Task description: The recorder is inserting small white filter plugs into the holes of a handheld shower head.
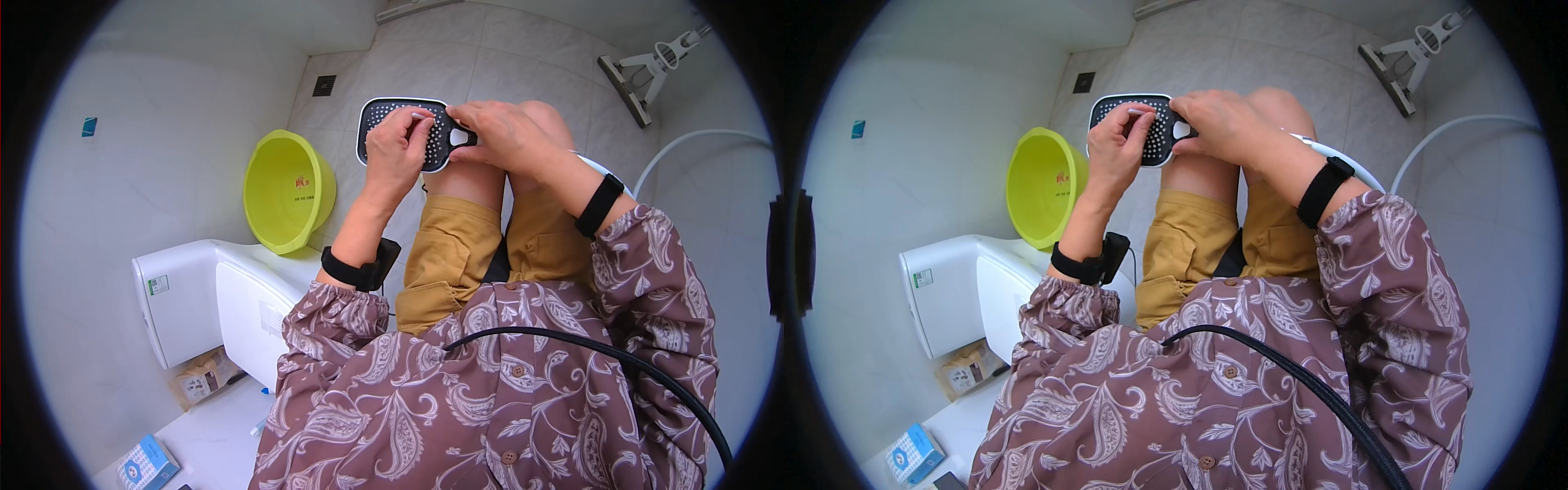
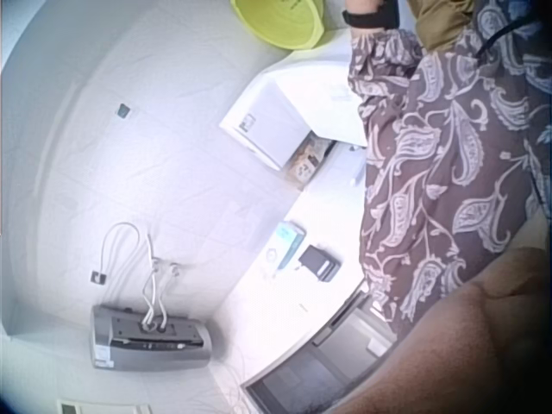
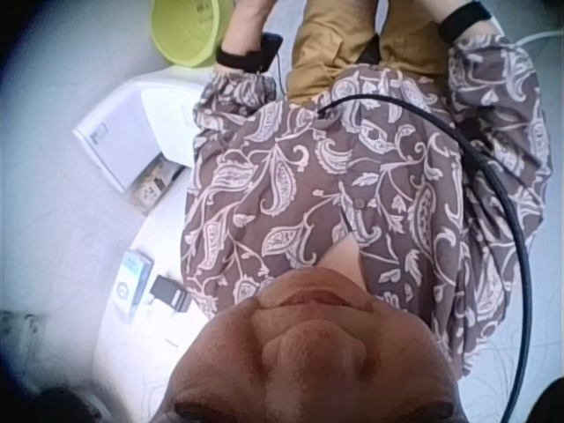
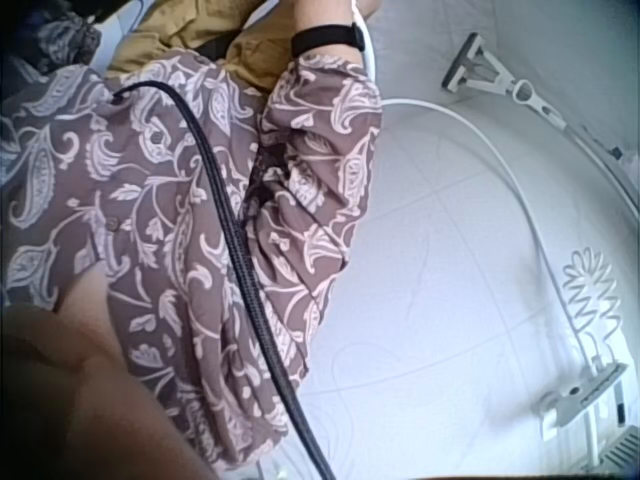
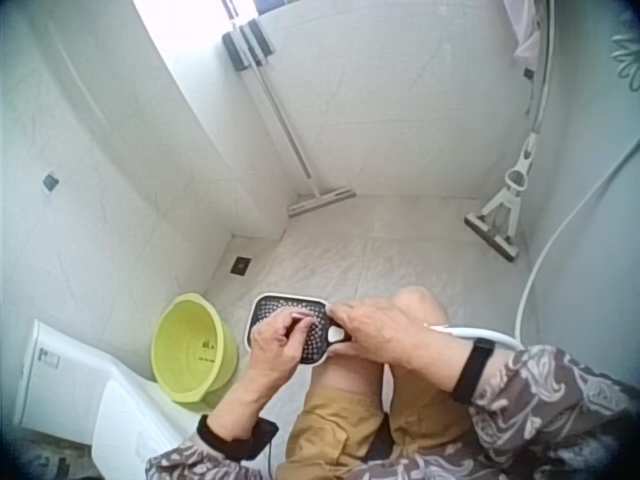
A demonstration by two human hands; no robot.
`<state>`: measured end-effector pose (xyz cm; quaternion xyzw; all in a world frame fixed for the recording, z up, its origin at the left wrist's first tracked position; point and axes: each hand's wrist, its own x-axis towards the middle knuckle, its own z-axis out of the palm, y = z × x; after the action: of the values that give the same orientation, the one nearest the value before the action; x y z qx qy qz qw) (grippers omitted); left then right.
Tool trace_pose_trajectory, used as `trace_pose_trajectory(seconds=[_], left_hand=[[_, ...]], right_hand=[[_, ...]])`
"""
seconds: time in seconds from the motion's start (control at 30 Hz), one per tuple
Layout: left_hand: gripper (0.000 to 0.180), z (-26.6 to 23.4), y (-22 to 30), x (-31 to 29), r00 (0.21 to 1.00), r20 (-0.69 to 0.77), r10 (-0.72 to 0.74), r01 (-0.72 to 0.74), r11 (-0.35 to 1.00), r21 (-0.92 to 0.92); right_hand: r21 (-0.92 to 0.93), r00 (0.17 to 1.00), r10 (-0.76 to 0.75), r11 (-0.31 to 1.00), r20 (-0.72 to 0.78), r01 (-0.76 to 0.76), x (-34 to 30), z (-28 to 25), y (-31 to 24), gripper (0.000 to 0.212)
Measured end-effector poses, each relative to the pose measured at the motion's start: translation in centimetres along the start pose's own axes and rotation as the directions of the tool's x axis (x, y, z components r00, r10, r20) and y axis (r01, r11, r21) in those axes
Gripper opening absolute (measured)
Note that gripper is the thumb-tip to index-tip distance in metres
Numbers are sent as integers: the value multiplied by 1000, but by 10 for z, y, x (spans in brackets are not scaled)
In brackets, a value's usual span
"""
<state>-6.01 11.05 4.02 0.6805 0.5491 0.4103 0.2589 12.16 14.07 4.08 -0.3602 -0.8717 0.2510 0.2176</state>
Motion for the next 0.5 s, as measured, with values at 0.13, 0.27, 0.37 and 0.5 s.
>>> trace_pose_trajectory(seconds=[0.13,0.27,0.37,0.5], left_hand=[[8,0,-5,-1,999,-1,48,-48,998,46],[8,1,-5,-1,999,0,44,-44,998,38],[8,2,-6,-2,999,17,43,-43,998,45],[8,4,-7,-2,997,30,67,-69,994,88]], right_hand=[[3,1000,-3,1000,-13,3,0,0,0,42],[6,1000,-5,1000,-8,5,0,0,0,41],[-24,1000,11,1000,19,-11,0,-1,-1,51],[-21,1000,7,1000,22,-7,0,-1,0,50]])
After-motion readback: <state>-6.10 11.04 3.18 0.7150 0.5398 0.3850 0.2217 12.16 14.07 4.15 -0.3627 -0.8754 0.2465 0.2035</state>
